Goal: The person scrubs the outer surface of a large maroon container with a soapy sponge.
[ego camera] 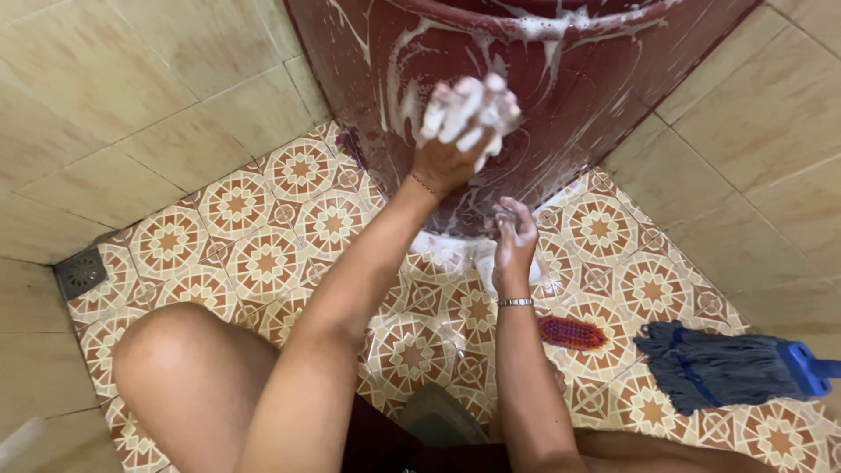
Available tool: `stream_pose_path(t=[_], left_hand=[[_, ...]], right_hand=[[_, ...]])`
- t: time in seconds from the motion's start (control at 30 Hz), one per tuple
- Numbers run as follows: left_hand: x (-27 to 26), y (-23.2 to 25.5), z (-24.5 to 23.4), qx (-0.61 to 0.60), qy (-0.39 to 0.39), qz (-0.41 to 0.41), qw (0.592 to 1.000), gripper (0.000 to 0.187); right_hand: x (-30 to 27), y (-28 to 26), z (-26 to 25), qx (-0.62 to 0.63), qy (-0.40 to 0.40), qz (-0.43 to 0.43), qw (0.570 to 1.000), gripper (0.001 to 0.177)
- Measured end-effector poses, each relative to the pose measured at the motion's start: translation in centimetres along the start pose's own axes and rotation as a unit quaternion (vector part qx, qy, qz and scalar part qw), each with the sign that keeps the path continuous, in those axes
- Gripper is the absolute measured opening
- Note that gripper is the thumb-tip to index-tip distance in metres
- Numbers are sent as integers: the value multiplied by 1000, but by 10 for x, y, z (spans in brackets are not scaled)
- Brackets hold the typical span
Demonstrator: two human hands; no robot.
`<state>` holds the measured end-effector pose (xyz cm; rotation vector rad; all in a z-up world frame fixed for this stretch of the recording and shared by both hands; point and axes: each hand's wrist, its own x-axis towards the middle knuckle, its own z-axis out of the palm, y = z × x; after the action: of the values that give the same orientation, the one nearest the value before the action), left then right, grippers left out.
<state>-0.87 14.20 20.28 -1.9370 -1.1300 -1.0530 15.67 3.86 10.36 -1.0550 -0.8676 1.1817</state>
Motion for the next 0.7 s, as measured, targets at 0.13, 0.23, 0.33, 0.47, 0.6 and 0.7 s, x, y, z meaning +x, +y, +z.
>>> stream_pose_path(t=[0.13,0.23,0.33,0.47,0.6,0.7], left_hand=[[29,9,21,-28,105,-201,974,58],[65,3,30,-60,137,-277,949,62],[90,-1,19,-76,118,-273,952,61],[112,7,-4,-42,59,-55,996,46],[113,1,-27,-12,46,80,996,43],[108,-8,-39,-23,43,58,997,42]], right_hand=[[2,0,-2,7,-3,-13,1000,28],[3,3,-2,34,-15,-27,999,26],[5,5,1,36,-23,-42,998,26],[5,9,3,8,-25,-39,999,27],[8,5,7,39,-40,-71,996,27],[8,-7,8,28,-21,-53,998,28]])
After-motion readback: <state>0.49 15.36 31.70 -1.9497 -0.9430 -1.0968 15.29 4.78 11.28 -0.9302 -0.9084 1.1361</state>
